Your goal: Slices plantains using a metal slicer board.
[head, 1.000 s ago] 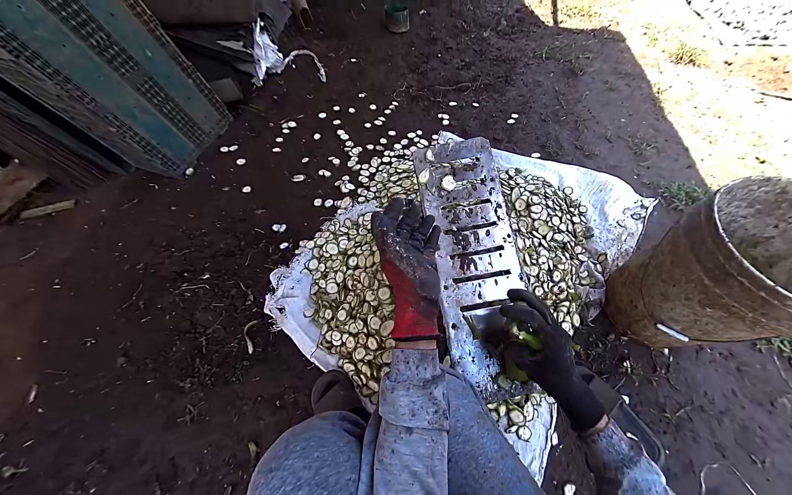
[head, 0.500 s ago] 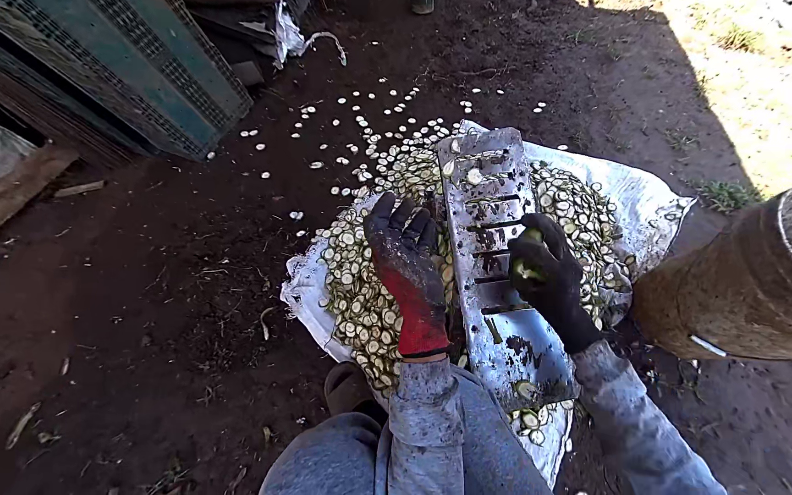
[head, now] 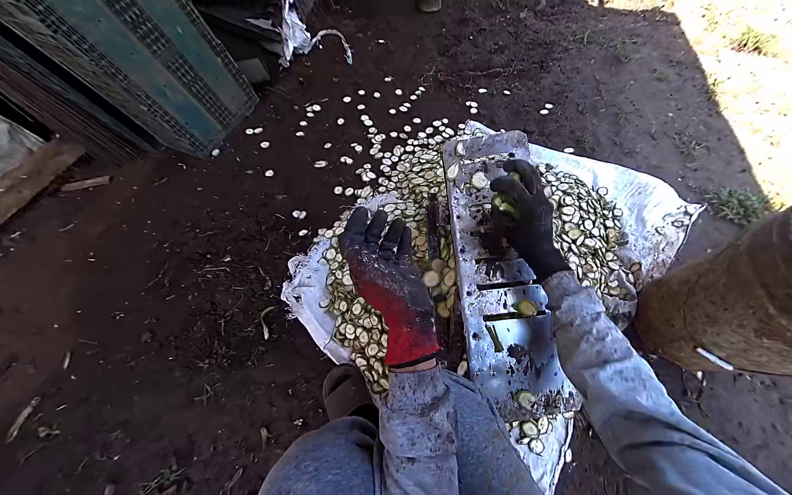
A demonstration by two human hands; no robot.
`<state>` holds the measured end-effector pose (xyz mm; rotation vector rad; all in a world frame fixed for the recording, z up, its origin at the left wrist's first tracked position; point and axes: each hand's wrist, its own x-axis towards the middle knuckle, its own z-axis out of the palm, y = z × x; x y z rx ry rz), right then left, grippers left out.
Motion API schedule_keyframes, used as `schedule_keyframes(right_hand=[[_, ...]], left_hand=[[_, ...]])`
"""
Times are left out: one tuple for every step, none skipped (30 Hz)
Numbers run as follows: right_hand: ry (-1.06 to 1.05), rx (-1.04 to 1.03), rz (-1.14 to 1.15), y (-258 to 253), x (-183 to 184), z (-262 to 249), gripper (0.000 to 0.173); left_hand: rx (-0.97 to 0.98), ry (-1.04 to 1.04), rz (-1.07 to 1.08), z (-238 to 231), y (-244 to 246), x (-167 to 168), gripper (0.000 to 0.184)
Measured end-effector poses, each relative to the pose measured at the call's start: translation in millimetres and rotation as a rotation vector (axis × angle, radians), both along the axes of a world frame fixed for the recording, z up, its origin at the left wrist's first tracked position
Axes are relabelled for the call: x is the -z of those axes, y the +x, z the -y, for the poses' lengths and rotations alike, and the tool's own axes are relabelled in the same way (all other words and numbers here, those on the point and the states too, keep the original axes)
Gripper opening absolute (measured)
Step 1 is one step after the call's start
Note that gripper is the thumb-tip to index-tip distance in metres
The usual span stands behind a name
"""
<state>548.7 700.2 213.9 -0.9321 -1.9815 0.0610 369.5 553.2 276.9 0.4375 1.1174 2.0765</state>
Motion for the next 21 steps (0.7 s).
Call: schedule_keyframes(right_hand=[[-0.006,-0.030,-0.018,14,8,38,0.037],[-0.013,-0.035,-0.051,29,20,83,0.038],[-0.016,-0.027,-0.094,43,32,127,0.035],[-0.029,-0.020,-0.115,52,40,166,0.032],[-0.035,-0.029,-0.104,57,46,190,0.031],[-0.020,-0.049,-0.079,58,48,197,0.032],[0.000,-0.060,-0.063,56,49,187,0.031],[0.029,-0.055,-0.062,49,49,163,0.030],[0.075,-0.058,-0.079,39,48,128,0.028],[0.109,-0.068,-0.087,28,44,88,0.028],[0.126,-0.056,-0.084,16,37,48,0.028],[0.123,-0.035,-0.081,4,27,12,0.028],[0.104,-0.004,-0.072,-7,19,-13,0.028],[0.066,0.018,-0.058,-13,13,-26,0.029],[0.042,0.028,-0.050,-16,10,-26,0.030],[0.018,0.027,-0.045,-13,10,-12,0.032],[0.005,0.014,-0.042,-4,13,12,0.034],[-0.008,0.005,-0.041,8,19,46,0.038],[-0.038,0.004,-0.045,21,28,89,0.041],[-0.053,0.006,-0.065,34,38,131,0.041],[-0.057,0.003,-0.070,43,45,165,0.036]], left_hand=[[0.008,0.015,0.012,1,-1,-1,0.044],[0.018,0.035,0.030,3,-2,-2,0.046],[0.025,0.055,0.043,4,-2,-4,0.046],[0.032,0.069,0.056,5,-1,-8,0.047],[0.030,0.074,0.072,4,0,-13,0.047],[0.034,0.075,0.084,2,2,-18,0.048],[0.047,0.081,0.091,1,5,-20,0.049],[0.062,0.084,0.093,1,7,-20,0.050],[0.077,0.085,0.077,1,8,-19,0.050],[0.080,0.086,0.056,2,8,-17,0.049],[0.076,0.079,0.035,2,7,-14,0.048],[0.063,0.064,0.017,2,5,-12,0.047],[0.043,0.038,0.006,3,3,-10,0.047],[0.028,0.015,0.004,4,2,-8,0.046],[0.023,0.000,0.006,7,1,-7,0.045],[0.022,-0.012,0.012,8,0,-7,0.044],[0.023,-0.015,0.028,8,-1,-7,0.043],[0.026,-0.009,0.042,9,-1,-8,0.043],[0.032,0.006,0.050,10,0,-9,0.043],[0.038,0.024,0.056,10,0,-11,0.043],[0.042,0.043,0.065,10,1,-14,0.044]])
